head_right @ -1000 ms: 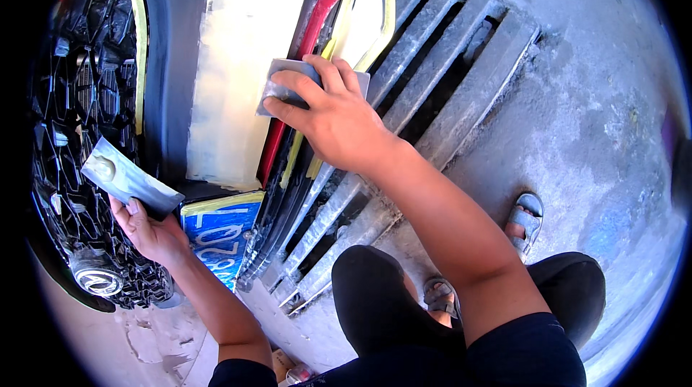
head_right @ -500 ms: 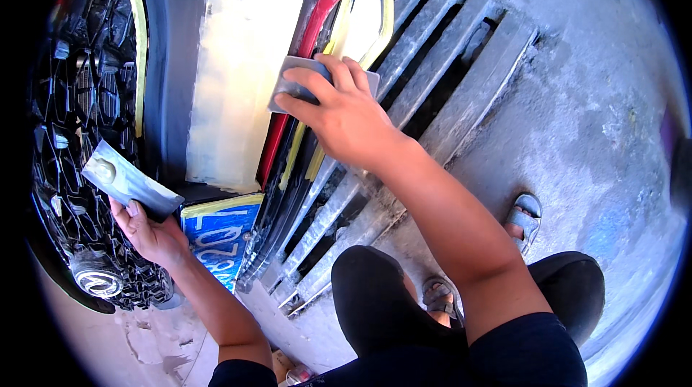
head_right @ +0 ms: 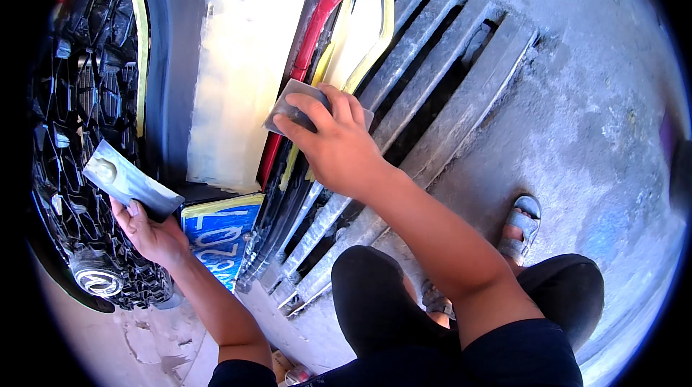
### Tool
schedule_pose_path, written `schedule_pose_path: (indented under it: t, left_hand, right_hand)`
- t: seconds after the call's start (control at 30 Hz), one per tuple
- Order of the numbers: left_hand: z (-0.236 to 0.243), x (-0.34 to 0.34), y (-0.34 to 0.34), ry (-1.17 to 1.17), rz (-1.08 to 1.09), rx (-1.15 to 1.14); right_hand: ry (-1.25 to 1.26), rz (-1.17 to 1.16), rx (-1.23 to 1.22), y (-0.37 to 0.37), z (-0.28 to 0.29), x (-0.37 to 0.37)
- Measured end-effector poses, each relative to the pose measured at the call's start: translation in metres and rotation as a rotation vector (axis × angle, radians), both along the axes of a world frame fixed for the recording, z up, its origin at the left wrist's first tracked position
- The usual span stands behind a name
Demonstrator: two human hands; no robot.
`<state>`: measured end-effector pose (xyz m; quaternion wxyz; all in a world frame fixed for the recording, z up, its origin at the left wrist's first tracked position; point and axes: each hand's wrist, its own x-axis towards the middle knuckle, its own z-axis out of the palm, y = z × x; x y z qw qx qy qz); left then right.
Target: The person applies a beige body filler to the front bumper of a black car using a metal putty knife. They spread the filler over a taped-off area and smooth it with a smaller scraper, working along the bumper's edge.
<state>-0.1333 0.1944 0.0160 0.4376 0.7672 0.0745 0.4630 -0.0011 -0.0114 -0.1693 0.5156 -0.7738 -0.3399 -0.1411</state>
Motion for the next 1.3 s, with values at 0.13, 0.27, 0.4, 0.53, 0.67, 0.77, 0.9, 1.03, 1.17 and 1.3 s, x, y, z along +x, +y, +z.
schedule_pose_path:
  t: [0.13,0.27,0.4,0.53,0.67,0.77,0.9,1.03,1.17,1.3]
  left_hand:
    - [0.0,0.001,-0.002,0.003,0.024,-0.007]
    - [0.001,0.001,-0.002,0.005,-0.008,-0.005]
    - [0.0,0.003,-0.004,0.0,0.014,-0.014]
    - [0.001,0.002,-0.003,0.002,0.005,-0.013]
    - [0.001,0.001,-0.001,-0.001,-0.002,-0.037]
    - [0.002,0.003,-0.003,-0.003,0.002,-0.044]
    - [0.001,0.001,-0.003,0.011,-0.024,-0.027]
    - [0.001,0.001,-0.002,-0.006,0.01,-0.049]
    - [0.003,0.004,-0.004,-0.001,-0.008,-0.041]
    - [0.002,0.004,-0.004,-0.011,-0.012,-0.06]
  right_hand:
    - [0.049,-0.019,0.089,-0.008,0.017,0.012]
    - [0.12,-0.02,0.111,0.011,0.01,-0.003]
    - [0.158,0.009,0.117,0.023,-0.004,-0.034]
    - [0.166,-0.011,0.199,0.016,-0.002,-0.034]
    - [0.153,-0.04,0.133,0.02,0.009,-0.021]
    - [0.146,-0.077,0.241,0.039,-0.005,-0.034]
    - [0.194,0.004,0.185,0.027,-0.008,-0.043]
    - [0.203,-0.043,0.228,0.02,0.006,-0.034]
    - [0.206,-0.019,0.176,0.038,-0.002,-0.056]
    - [0.251,0.007,0.192,0.037,-0.012,-0.07]
